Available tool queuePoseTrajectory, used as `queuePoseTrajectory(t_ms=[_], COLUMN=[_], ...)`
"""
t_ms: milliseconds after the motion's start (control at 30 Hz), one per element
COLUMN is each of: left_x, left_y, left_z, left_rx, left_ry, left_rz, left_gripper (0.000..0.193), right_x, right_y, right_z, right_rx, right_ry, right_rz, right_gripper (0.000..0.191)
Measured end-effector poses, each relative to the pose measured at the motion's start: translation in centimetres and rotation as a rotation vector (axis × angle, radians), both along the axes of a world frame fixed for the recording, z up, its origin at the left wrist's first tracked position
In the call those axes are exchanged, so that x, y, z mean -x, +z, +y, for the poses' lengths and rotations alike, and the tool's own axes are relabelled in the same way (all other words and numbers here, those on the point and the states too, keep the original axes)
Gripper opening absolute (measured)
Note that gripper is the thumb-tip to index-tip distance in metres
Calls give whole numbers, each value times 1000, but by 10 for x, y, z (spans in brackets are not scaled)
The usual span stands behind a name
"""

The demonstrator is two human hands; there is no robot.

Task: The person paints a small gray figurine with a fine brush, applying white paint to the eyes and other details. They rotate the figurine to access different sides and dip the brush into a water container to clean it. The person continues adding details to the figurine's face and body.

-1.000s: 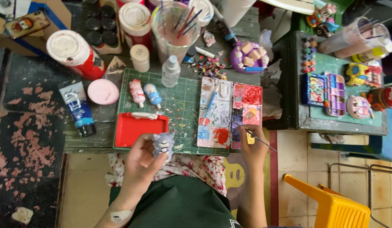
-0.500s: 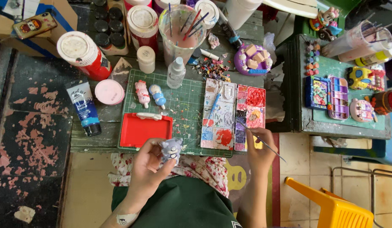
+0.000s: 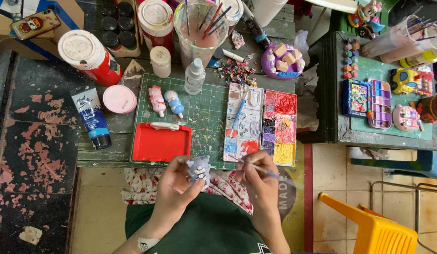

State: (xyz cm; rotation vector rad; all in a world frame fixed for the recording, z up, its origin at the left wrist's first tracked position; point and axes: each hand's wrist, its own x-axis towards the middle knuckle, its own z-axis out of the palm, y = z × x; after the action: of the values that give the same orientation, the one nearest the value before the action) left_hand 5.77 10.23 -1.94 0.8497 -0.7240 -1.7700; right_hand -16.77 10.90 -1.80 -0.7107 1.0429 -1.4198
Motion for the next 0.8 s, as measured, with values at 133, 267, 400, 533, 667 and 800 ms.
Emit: queuePoseTrajectory(t_ms=[133, 267, 400, 533, 667, 800], left_x=[2, 6, 2, 2, 2, -1], left_y=[-1, -1, 5, 9, 11, 11], left_z=[1, 0, 0, 0, 1, 1], left_rx=[-63, -68, -68, -17, 53, 49], left_ry=[-28, -36, -64, -75, -67, -83], left_rz=[108, 148, 83, 42, 10, 3], left_gripper=[44, 44, 45, 46, 47, 45], right_x=[-9, -16, -18, -23, -26, -26], right_y=[-1, -4, -2, -2, 4, 17], right_z=[-8, -9, -5, -3, 0, 3], right_rx=[58, 184, 206, 216, 200, 135], right_ry=[13, 43, 43, 56, 84, 96], right_rz=[-103, -122, -97, -40, -33, 29], right_gripper=[5, 8, 8, 8, 8, 7])
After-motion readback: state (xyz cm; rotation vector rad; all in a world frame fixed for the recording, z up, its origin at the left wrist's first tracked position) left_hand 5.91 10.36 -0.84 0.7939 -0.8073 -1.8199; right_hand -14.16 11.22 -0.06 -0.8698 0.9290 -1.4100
